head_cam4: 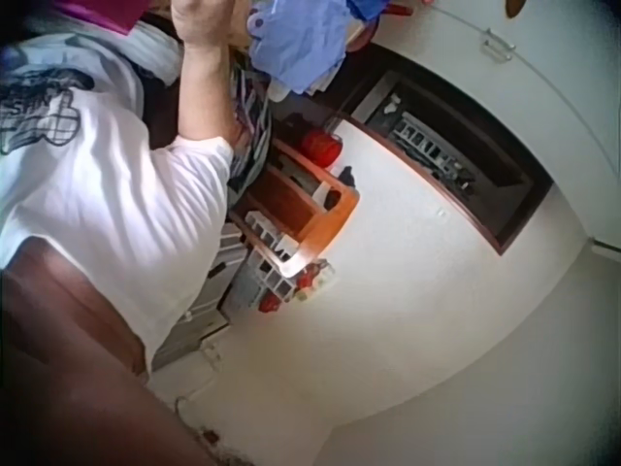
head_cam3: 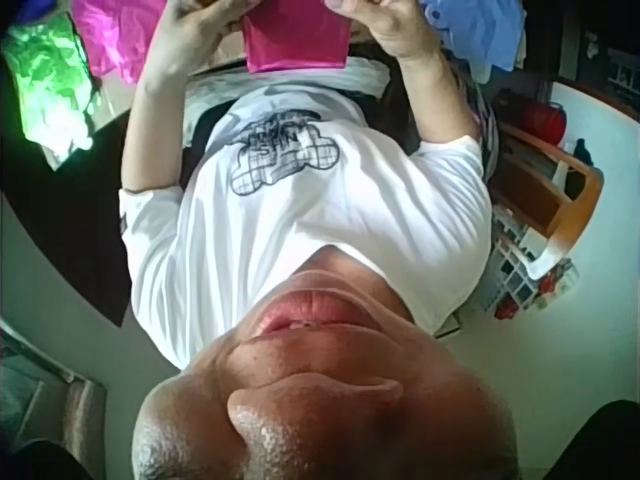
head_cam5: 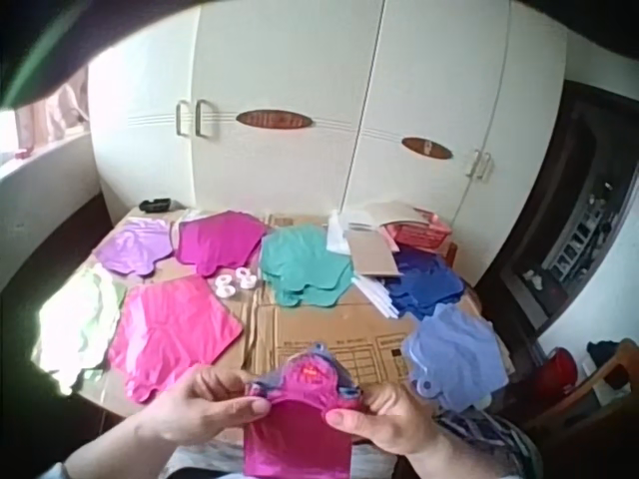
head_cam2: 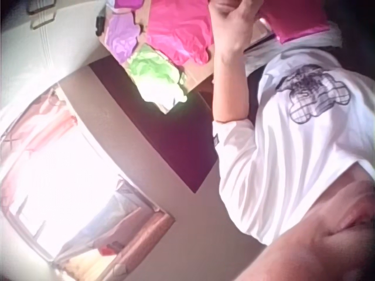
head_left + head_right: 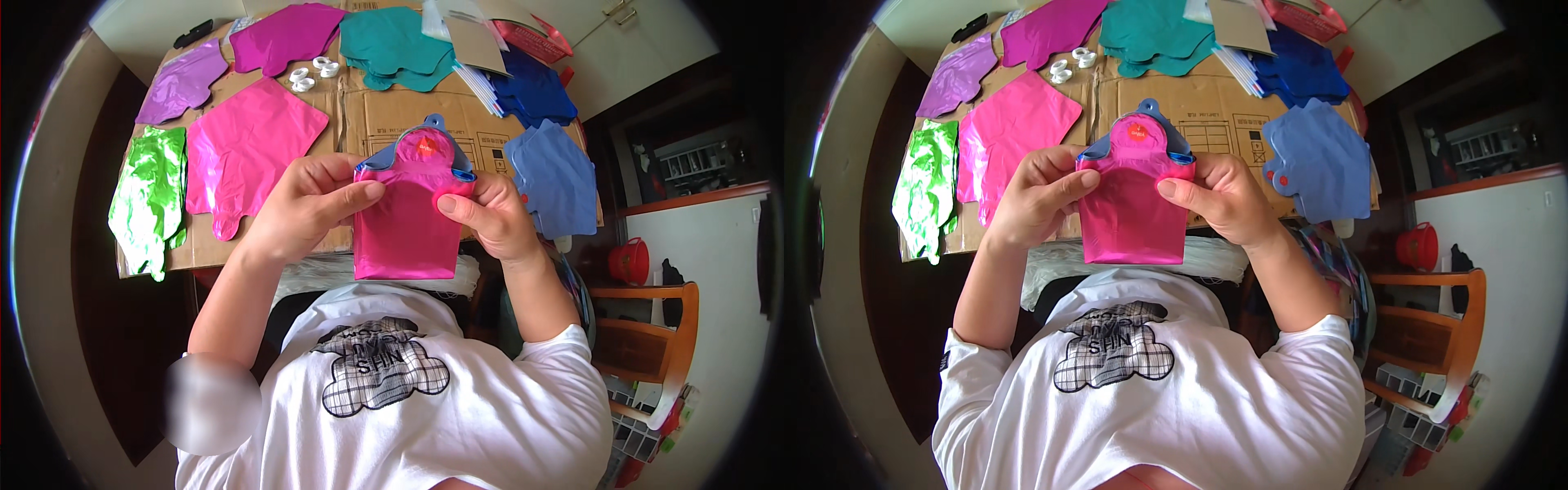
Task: Folding colorful foil balloons and placing them into plastic packaging sleeves with cardboard backings.
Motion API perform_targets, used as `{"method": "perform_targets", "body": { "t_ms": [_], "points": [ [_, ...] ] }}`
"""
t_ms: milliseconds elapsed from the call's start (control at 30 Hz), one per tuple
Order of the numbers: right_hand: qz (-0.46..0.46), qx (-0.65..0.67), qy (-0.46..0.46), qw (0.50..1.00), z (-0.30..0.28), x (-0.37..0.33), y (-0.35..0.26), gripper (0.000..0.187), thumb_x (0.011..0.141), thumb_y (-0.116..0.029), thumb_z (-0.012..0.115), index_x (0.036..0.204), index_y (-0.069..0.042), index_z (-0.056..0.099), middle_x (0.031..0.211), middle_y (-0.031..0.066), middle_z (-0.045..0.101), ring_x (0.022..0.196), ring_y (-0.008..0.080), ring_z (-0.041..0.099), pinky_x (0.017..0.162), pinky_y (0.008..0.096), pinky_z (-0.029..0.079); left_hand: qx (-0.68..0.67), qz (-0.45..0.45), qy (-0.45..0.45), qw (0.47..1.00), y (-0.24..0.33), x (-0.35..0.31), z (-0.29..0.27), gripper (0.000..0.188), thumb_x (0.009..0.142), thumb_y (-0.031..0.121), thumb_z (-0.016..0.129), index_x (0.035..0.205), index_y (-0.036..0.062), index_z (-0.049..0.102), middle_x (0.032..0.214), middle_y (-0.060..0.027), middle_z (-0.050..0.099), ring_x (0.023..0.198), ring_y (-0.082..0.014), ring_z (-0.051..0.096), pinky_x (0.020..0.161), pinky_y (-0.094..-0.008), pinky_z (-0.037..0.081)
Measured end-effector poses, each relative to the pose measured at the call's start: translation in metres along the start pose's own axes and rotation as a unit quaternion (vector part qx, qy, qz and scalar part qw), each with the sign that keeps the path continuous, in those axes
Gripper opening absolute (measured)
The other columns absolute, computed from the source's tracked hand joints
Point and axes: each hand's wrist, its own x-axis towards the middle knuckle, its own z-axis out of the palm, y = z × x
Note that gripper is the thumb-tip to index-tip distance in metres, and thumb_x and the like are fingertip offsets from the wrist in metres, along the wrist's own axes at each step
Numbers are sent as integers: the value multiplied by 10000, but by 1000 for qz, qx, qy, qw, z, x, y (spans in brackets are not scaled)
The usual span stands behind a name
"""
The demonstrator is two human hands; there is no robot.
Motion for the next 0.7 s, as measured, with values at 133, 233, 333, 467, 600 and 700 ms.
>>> {"method": "perform_targets", "body": {
  "t_ms": [133, 233, 333, 467, 600, 700],
  "points": [
    [35, 9, -25, 999, -11, -3, -6, 136, 919, -155, 654, 888, -26, 686, 800, -41, 643, 694, 22, 524, 625, 194, 412, 9, -18, 18, 1000, 2, 3, -4, 217, 954, 120, 606, 1112, -23, 653, 932, -12, 673, 830, -69, 625, 753, -231, 528],
    [34, 22, -27, 999, -11, -6, -14, 171, 907, -180, 640, 940, -17, 681, 817, -20, 642, 726, 53, 546, 661, 211, 422, 32, 11, -11, 999, 5, 3, -5, 221, 963, 109, 586, 1120, -34, 650, 902, -5, 672, 788, -53, 605, 698, -216, 507],
    [8, 17, -23, 1000, -17, 10, -12, 220, 891, -190, 625, 970, 8, 677, 872, 36, 667, 783, 99, 589, 728, 250, 454, 63, 28, -15, 998, 11, 6, -4, 239, 964, 113, 585, 1132, -46, 646, 861, 10, 655, 723, -24, 557, 624, -190, 458],
    [-6, 34, -15, 999, -17, 16, -9, 164, 917, -150, 616, 893, 2, 674, 777, -42, 605, 683, 26, 469, 615, 198, 361, 31, 38, -29, 998, 20, 11, -9, 247, 961, 111, 587, 1140, -49, 645, 838, 22, 637, 694, -15, 527, 608, -174, 437],
    [-1, 162, 28, 986, -12, 17, -3, 206, 909, -68, 586, 1067, 31, 676, 828, 6, 656, 709, 40, 541, 632, 176, 402, 9, 51, -13, 999, 21, 14, -7, 266, 961, 69, 548, 1196, -18, 637, 846, 5, 641, 690, -23, 533, 622, -186, 467],
    [-42, 188, 17, 981, -14, 17, -2, 247, 897, -1, 531, 1100, 52, 661, 920, 83, 694, 813, 113, 635, 740, 222, 490, 1, 48, -59, 997, 18, 19, -16, 269, 961, 42, 510, 1187, -1, 650, 874, -17, 659, 723, -45, 583, 648, -202, 510]
  ]
}}
